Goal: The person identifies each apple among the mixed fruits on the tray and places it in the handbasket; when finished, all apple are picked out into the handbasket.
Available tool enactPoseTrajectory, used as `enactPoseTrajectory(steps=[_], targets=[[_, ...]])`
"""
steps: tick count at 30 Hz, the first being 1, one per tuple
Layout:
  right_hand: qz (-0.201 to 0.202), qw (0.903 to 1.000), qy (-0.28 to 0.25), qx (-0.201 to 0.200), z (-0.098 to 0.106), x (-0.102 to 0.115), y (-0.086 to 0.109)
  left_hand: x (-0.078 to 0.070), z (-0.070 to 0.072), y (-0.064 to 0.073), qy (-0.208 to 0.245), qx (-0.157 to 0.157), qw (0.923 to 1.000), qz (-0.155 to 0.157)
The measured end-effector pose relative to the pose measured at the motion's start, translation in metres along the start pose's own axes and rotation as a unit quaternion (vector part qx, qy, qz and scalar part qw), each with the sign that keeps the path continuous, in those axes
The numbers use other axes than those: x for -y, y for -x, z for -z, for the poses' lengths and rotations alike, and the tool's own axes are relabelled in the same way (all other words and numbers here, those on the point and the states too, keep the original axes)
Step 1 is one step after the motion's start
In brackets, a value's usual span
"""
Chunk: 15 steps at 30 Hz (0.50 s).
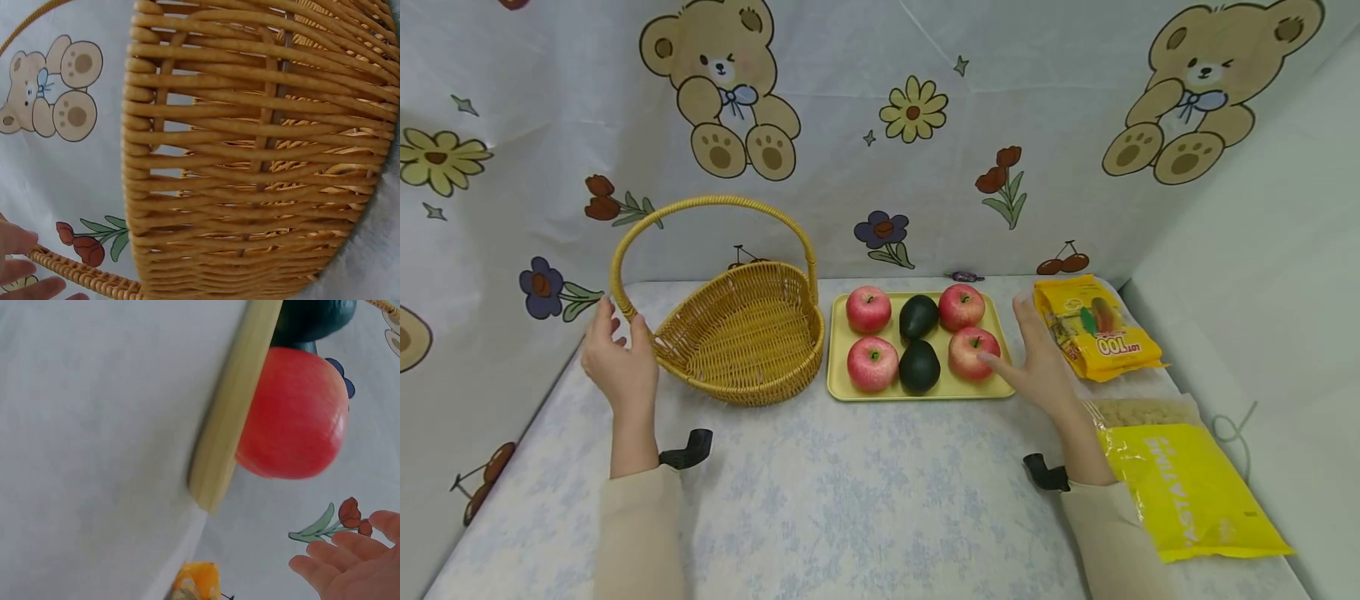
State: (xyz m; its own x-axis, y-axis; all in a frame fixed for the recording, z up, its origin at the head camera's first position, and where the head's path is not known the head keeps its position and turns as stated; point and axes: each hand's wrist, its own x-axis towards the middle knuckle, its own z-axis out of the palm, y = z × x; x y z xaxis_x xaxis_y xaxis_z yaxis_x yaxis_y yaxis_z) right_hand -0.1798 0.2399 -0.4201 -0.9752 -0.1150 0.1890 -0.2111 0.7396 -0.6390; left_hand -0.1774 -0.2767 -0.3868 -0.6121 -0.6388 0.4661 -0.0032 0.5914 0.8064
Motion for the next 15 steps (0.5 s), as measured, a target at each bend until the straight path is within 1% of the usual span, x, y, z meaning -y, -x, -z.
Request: enactPoseTrajectory(steps=[2,5,10,15], targets=[[0.002,1.0000,-0.008,-0.002,-0.005,0.000,-0.001,0.002,-0.001,-0.001,0.005,0.009,0.9999,0.007],[-0.003,0.9998,-0.020,0.000,-0.010,0.001,-0.001,0.005,-0.003,-0.002,0.017,0.010,0.9997,0.017],[-0.032,0.9982,-0.049,0.009,-0.013,0.002,-0.002,0.009,-0.006,-0.002,0.016,0.006,0.9995,0.025],[-0.052,0.9938,-0.095,0.026,-0.015,0.000,-0.002,0.012,-0.006,-0.002,0.016,0.008,0.9994,0.028]])
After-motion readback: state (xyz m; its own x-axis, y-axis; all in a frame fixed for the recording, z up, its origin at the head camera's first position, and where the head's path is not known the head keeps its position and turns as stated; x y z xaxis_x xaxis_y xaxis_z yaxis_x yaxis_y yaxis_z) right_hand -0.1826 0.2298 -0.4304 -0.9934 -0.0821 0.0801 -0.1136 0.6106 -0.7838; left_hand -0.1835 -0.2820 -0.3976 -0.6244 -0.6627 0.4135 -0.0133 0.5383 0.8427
